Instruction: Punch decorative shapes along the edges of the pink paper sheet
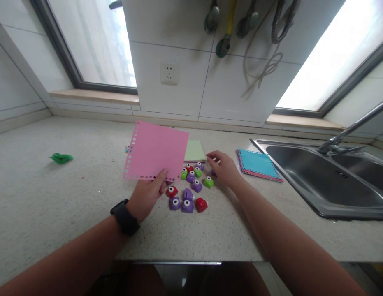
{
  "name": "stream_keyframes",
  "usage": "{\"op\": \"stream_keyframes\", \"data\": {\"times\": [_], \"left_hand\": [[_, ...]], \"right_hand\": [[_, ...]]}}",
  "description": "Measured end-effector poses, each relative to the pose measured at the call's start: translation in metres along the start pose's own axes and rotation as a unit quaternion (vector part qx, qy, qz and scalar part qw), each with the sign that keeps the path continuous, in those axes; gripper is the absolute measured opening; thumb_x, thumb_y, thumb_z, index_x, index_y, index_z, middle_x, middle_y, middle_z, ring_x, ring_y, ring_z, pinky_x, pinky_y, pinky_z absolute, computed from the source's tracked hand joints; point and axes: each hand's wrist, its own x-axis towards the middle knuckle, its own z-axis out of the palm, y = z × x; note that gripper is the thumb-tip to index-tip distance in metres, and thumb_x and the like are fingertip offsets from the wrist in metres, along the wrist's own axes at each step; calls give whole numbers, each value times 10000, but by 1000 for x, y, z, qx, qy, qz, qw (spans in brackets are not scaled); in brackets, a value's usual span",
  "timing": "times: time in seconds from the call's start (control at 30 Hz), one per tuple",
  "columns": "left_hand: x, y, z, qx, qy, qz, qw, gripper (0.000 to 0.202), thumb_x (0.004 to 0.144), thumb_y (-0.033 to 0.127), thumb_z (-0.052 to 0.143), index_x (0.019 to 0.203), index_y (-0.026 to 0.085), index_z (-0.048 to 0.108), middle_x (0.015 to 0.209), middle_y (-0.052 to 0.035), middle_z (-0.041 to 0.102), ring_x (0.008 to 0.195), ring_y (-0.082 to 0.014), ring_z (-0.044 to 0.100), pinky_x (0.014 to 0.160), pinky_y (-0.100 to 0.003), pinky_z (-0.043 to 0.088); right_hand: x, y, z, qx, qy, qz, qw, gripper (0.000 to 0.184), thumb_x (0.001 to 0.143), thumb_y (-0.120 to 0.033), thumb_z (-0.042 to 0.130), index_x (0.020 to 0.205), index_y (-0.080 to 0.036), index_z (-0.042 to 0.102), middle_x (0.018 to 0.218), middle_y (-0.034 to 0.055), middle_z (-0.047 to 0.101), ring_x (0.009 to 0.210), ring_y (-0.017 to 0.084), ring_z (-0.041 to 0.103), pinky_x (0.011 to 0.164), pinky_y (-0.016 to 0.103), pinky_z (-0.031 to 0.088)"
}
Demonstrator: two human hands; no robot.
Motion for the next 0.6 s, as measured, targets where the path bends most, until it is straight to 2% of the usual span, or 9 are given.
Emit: {"op": "stream_keyframes", "data": {"times": [0.13,0.3,0.43,0.6], "left_hand": [[-1,5,1,-15,-11,-7,1000,522,888,574,561,548,178,582,447,38,457,452,-110,404,505,-260,336],[-2,7,0,-35,-11,-23,999,491,871,560,600,583,163,611,460,49,458,465,-100,400,506,-248,324],[-1,1,0,-35,-21,-24,999,475,869,553,605,597,164,623,463,56,447,473,-101,390,517,-251,319],[-2,-4,-1,-5,-24,-34,999,479,866,547,600,557,181,601,497,36,504,519,-124,463,574,-266,369]], "right_hand": [[0,0,1,-58,-33,-37,997,168,916,-279,614,1005,-205,737,925,84,740,888,240,615,831,395,448],[-3,-7,-1,-91,-69,-61,992,236,905,-422,656,998,-239,773,951,87,750,915,260,606,865,416,419],[-4,-12,1,-67,-100,-24,992,246,891,-451,665,992,-266,790,1013,84,756,958,278,586,897,432,381],[-4,-13,6,-40,-82,-3,996,201,845,-420,703,924,-257,790,963,88,764,980,318,590,915,492,354]]}}
